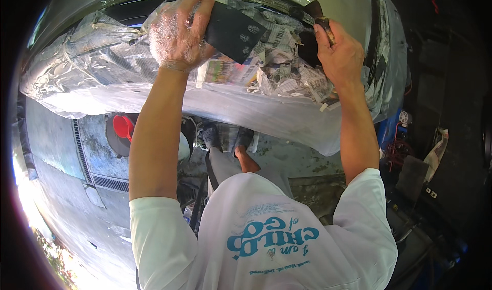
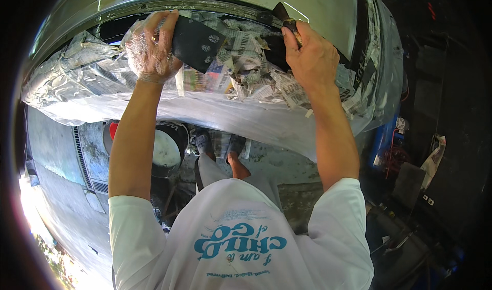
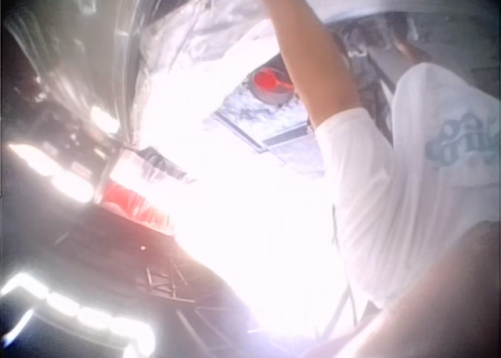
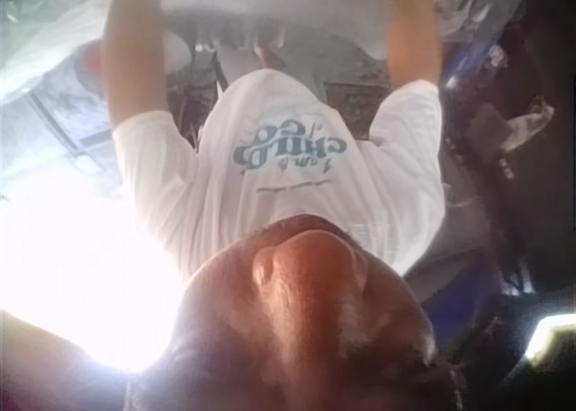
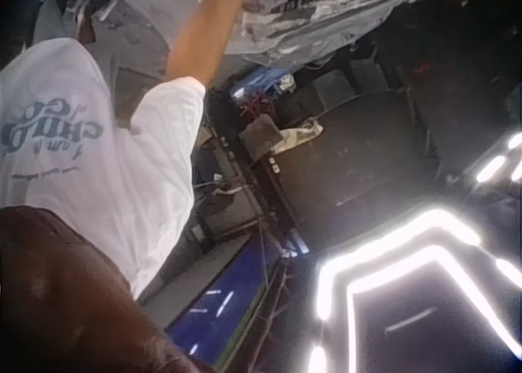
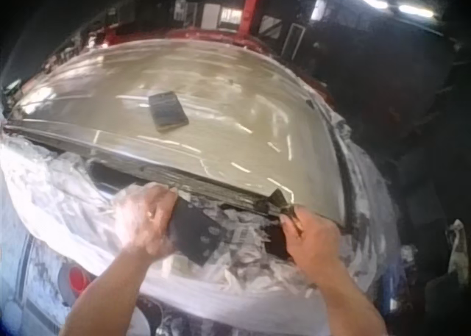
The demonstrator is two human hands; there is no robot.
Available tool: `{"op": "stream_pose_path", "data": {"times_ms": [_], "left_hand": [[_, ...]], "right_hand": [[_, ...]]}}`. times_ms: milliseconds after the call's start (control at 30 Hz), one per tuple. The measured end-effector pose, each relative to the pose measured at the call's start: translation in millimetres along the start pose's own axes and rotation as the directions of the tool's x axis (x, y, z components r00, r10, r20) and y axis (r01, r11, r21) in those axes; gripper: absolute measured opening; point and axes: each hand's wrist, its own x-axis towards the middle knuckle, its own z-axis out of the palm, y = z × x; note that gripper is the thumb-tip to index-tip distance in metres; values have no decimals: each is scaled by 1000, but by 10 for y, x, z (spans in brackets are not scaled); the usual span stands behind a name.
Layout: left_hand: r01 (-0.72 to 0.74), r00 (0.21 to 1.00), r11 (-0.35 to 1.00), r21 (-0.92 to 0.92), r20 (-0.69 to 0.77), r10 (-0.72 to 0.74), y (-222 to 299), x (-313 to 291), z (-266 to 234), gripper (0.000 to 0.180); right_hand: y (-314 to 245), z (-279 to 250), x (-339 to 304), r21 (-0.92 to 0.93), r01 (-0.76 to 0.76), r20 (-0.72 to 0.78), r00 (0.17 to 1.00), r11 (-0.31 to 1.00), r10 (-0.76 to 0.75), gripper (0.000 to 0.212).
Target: The person applies body filler to a car hood using a spreader and a sanding block. They repeatedly spread the filler over the surface and sand it down, occasionally dipping the sanding block into a bucket of water.
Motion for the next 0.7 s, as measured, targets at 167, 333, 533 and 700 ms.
{"op": "stream_pose_path", "data": {"times_ms": [167,333,533,700], "left_hand": [[2,991,998,-68,131,7,34,-77,-67,75],[32,989,995,-96,144,-18,-3,-59,-48,76],[43,988,997,-60,152,-33,-6,-107,-62,75],[9,992,997,-79,128,2,6,-51,-57,71]], "right_hand": [[55,10,-14,-83,39,-31,999,996,-42,27],[148,-1,-56,-56,45,-71,996,997,-49,26],[203,-41,-112,-23,25,2,1000,999,-25,27],[203,-18,-49,-5,34,-28,999,999,-34,28]]}}
